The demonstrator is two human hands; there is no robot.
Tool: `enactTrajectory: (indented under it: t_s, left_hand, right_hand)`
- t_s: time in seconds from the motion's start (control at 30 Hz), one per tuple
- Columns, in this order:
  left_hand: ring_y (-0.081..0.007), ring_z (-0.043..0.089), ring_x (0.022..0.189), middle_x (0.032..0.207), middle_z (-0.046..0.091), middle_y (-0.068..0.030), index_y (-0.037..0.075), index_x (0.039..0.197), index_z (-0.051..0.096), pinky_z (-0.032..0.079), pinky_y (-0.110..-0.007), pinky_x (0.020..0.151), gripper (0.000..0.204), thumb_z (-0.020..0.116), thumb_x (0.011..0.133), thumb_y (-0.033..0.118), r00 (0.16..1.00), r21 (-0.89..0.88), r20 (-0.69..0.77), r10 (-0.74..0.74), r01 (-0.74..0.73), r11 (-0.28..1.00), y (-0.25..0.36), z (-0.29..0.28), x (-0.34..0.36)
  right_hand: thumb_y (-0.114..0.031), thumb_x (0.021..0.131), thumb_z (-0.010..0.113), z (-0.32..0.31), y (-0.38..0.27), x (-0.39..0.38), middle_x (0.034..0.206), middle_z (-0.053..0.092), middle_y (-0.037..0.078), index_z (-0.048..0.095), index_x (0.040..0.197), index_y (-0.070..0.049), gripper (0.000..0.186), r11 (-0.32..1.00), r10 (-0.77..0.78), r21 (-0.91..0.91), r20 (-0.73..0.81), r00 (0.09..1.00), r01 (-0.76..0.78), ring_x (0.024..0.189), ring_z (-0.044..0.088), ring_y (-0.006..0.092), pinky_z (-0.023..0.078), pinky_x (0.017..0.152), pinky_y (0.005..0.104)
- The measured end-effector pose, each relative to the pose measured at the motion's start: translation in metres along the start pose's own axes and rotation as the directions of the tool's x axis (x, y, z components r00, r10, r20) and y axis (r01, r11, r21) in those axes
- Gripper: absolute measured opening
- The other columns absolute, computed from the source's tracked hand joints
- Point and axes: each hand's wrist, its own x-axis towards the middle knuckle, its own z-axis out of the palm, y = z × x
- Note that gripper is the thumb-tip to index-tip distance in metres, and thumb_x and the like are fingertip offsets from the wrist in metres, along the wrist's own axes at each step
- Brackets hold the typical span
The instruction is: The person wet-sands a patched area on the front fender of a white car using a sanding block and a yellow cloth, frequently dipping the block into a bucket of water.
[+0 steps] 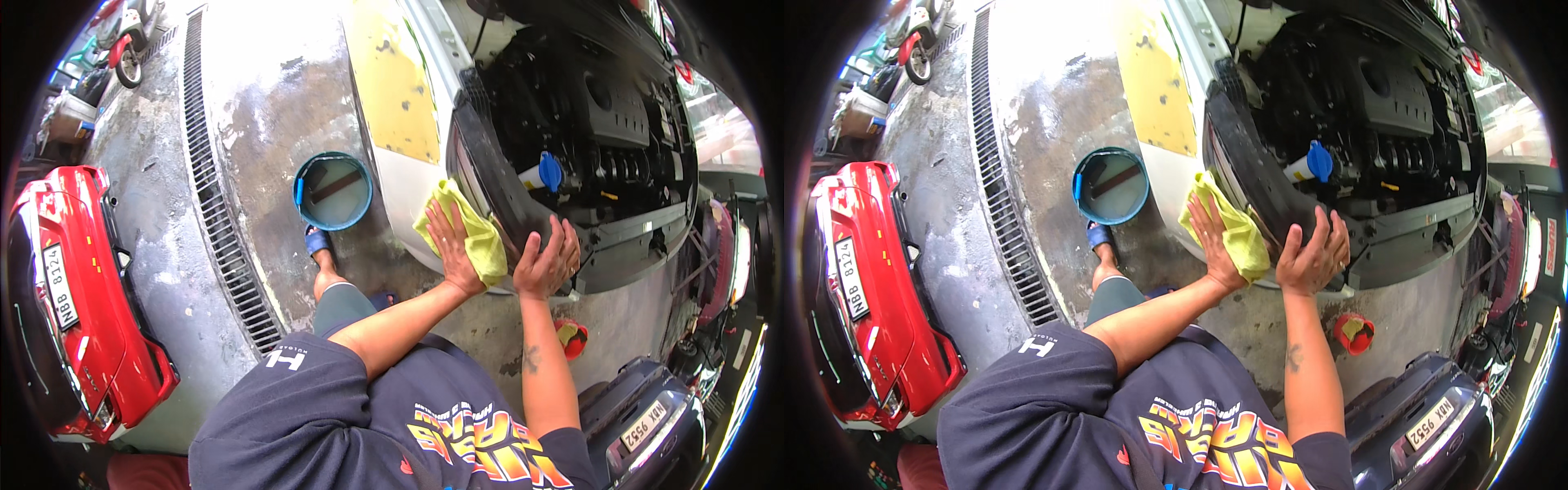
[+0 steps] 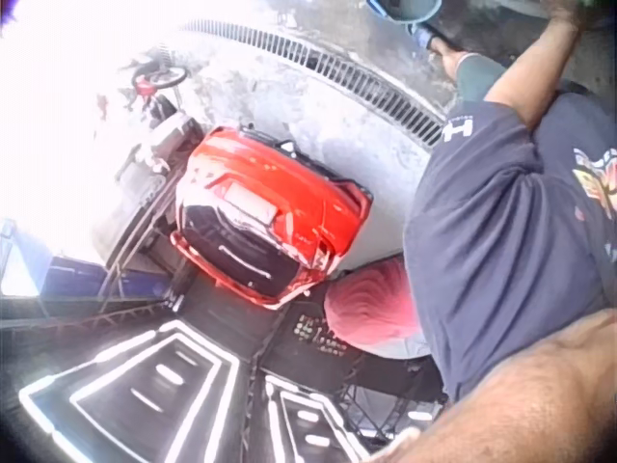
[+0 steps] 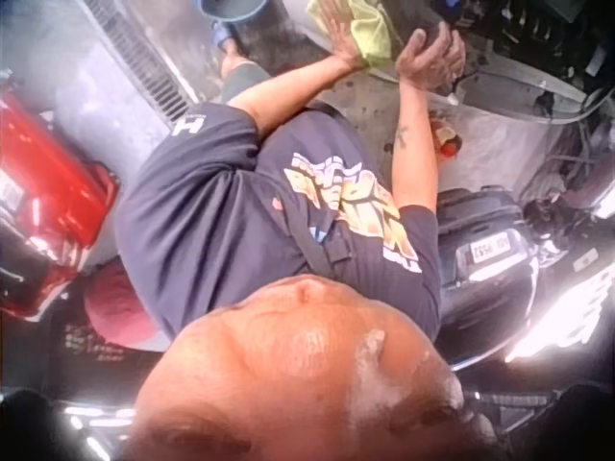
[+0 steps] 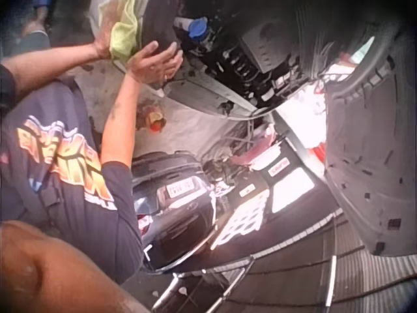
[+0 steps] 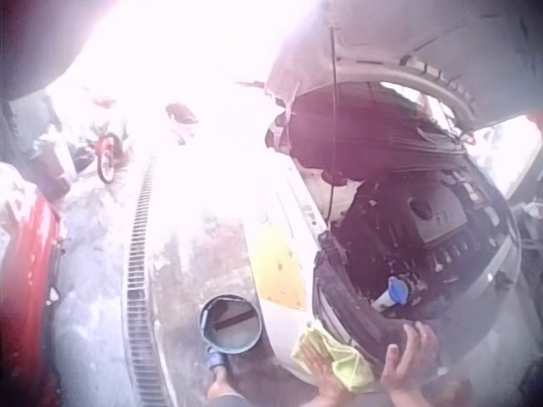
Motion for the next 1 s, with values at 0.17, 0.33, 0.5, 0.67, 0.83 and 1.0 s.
enactTrajectory:
  t_s: [0.17,0.33,0.5,0.67,0.83,1.0]
  left_hand:
    - [-0.0421,-0.003,0.167,0.181,0.004,-0.0206,0.010,0.174,0.013,-0.003,-0.061,0.130,0.099,0.063,0.098,0.050,0.995,0.182,-0.083,0.060,-0.044,0.982,-0.001,-0.034,0.144]
    - [-0.0418,-0.004,0.167,0.181,0.000,-0.0213,0.010,0.175,0.005,0.003,-0.060,0.131,0.115,0.074,0.090,0.048,0.993,0.482,0.040,0.110,-0.115,0.868,-0.009,-0.069,0.274]
    - [-0.0447,0.004,0.166,0.179,0.004,-0.0239,0.013,0.174,-0.006,0.011,-0.060,0.132,0.125,0.080,0.086,0.039,0.992,0.596,0.109,0.057,-0.111,0.795,-0.021,-0.085,0.423]
    - [-0.0452,0.011,0.164,0.178,0.012,-0.0235,0.013,0.173,-0.006,0.010,-0.059,0.133,0.113,0.072,0.093,0.029,0.993,0.322,0.117,0.014,-0.051,0.946,-0.028,-0.103,0.571]
    - [-0.0436,0.014,0.164,0.177,0.018,-0.0244,0.019,0.174,-0.004,0.012,-0.053,0.134,0.116,0.074,0.094,0.048,0.981,0.172,0.194,-0.025,-0.009,0.985,-0.063,-0.108,0.691]
    - [-0.0378,0.031,0.156,0.170,0.032,-0.0221,0.019,0.171,0.010,0.027,-0.046,0.129,0.092,0.063,0.103,0.050,0.971,-0.415,0.236,0.043,0.061,0.908,-0.077,-0.096,0.723]
  right_hand:
    - [-0.052,0.108,0.049,-0.001,-0.004,0.002,0.145,0.060,0.019,0.064,0.140,-0.009,0.055,1.000,0.007,0.025,0.012,1.000,-0.007,0.136,0.052,0.0433,0.036,0.115,0.0538]
    - [-0.054,0.110,0.043,-0.003,-0.012,0.010,0.145,0.059,0.021,0.065,0.139,-0.007,0.060,1.000,0.013,0.026,0.030,0.999,-0.014,0.137,0.051,0.0439,0.035,0.115,0.0539]
    - [-0.054,0.109,0.043,-0.004,-0.016,0.015,0.146,0.059,0.023,0.064,0.138,-0.003,0.062,0.999,0.038,-0.019,0.091,0.995,-0.036,0.138,0.050,0.0461,0.033,0.116,0.0546]
    - [-0.051,0.109,0.042,-0.003,-0.016,0.018,0.144,0.060,0.024,0.063,0.137,-0.001,0.061,0.999,0.039,-0.039,0.146,0.988,-0.034,0.136,0.051,0.0458,0.034,0.115,0.0557]
    - [-0.046,0.109,0.041,-0.004,-0.021,0.019,0.143,0.060,0.026,0.064,0.136,0.002,0.060,0.997,0.039,-0.066,0.183,0.982,-0.028,0.134,0.052,0.0474,0.035,0.114,0.0572]
    - [-0.044,0.107,0.044,-0.003,-0.023,0.027,0.146,0.058,0.027,0.062,0.139,0.003,0.060,0.999,0.044,-0.033,0.203,0.978,-0.038,0.134,0.052,0.0491,0.035,0.116,0.0588]
